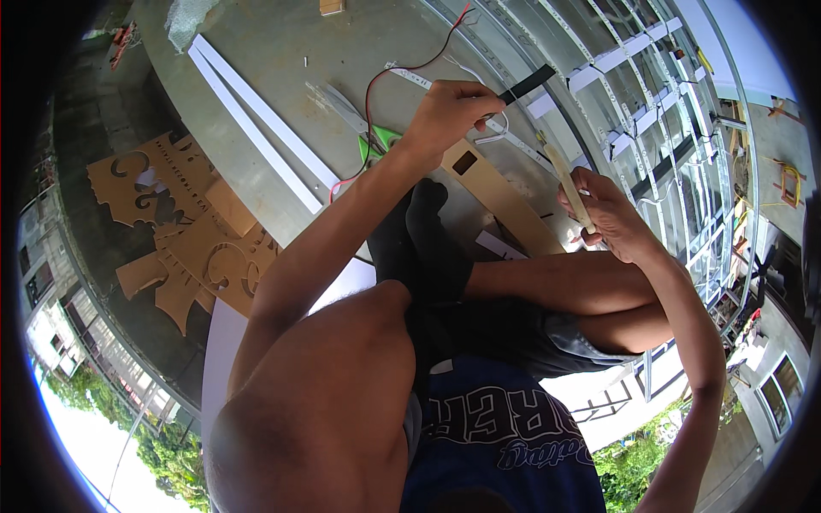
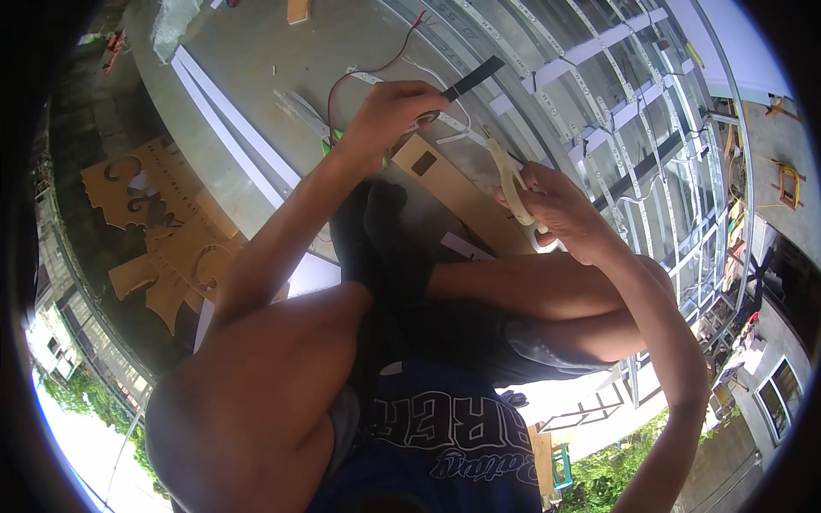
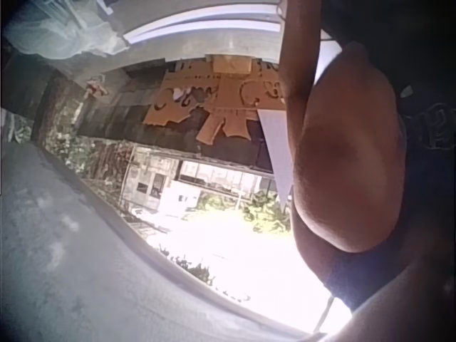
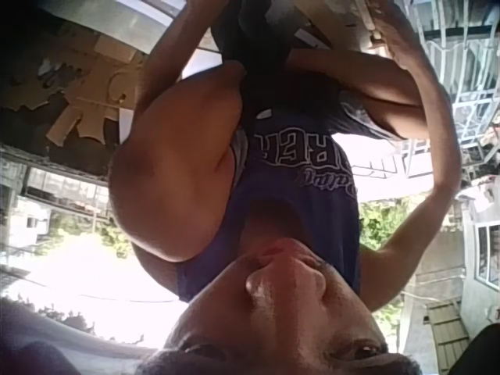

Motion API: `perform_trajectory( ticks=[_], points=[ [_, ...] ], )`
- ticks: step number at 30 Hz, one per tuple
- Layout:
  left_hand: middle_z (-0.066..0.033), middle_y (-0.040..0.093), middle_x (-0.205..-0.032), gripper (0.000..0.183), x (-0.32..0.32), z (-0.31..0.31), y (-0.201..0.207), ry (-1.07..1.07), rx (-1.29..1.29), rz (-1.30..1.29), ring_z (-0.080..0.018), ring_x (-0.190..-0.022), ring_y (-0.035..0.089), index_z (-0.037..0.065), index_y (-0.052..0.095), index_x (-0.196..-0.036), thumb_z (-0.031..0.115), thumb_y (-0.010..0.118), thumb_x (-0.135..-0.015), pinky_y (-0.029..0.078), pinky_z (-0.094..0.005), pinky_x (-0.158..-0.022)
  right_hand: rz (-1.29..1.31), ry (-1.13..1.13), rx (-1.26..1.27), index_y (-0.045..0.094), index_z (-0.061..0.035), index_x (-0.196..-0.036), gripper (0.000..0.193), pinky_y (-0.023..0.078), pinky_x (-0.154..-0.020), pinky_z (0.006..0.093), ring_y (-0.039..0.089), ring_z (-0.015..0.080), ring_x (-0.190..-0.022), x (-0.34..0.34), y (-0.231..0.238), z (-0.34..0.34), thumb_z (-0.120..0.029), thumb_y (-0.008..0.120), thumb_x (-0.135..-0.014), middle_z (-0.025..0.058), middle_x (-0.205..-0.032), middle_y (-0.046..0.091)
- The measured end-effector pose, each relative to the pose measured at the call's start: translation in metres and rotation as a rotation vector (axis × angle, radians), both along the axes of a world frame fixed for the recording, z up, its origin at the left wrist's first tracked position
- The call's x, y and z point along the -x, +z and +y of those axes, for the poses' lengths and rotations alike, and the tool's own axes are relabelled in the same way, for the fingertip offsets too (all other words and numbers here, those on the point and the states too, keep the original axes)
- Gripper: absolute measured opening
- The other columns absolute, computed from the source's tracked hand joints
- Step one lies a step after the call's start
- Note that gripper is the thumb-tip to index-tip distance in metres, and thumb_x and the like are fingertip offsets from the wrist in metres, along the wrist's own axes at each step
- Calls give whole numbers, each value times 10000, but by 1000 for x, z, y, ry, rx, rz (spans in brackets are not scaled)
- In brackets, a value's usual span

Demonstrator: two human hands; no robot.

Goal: The person applies electrical tape to LED strips and connects wires to the strips inside a large metal frame, using scissors and tape.

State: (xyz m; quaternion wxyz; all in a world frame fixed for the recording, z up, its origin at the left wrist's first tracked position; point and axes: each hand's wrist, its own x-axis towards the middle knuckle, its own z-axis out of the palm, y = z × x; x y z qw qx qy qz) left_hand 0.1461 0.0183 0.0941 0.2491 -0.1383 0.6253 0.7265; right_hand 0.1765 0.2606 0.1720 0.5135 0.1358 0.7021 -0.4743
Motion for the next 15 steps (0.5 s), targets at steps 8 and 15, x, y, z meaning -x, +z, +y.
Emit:
perform_trajectory(
  ticks=[8, 15],
  points=[
    [-12, 579, -674, 146, -2, -9, -3, 46, -34, -48, -89, -607, 506, 1, 699, -795, 143, 669, -781, 402, -234, -585, -9, 99, 8, 517, -93, -917, 361, 356, -468, 236, 465, 82, -647, 1, 3, 7, -368, 724, -809, -4, -752, 480],
    [1, 581, -706, 149, 16, -21, 4, 64, -14, 59, -67, -628, 499, 11, 684, -874, 139, 662, -802, 389, -215, -602, 168, 303, 210, 478, -78, -1049, 660, 393, -692, 258, 464, 116, -851, -7, 17, 10, -376, 866, -606, 8, -896, 468]
  ],
)
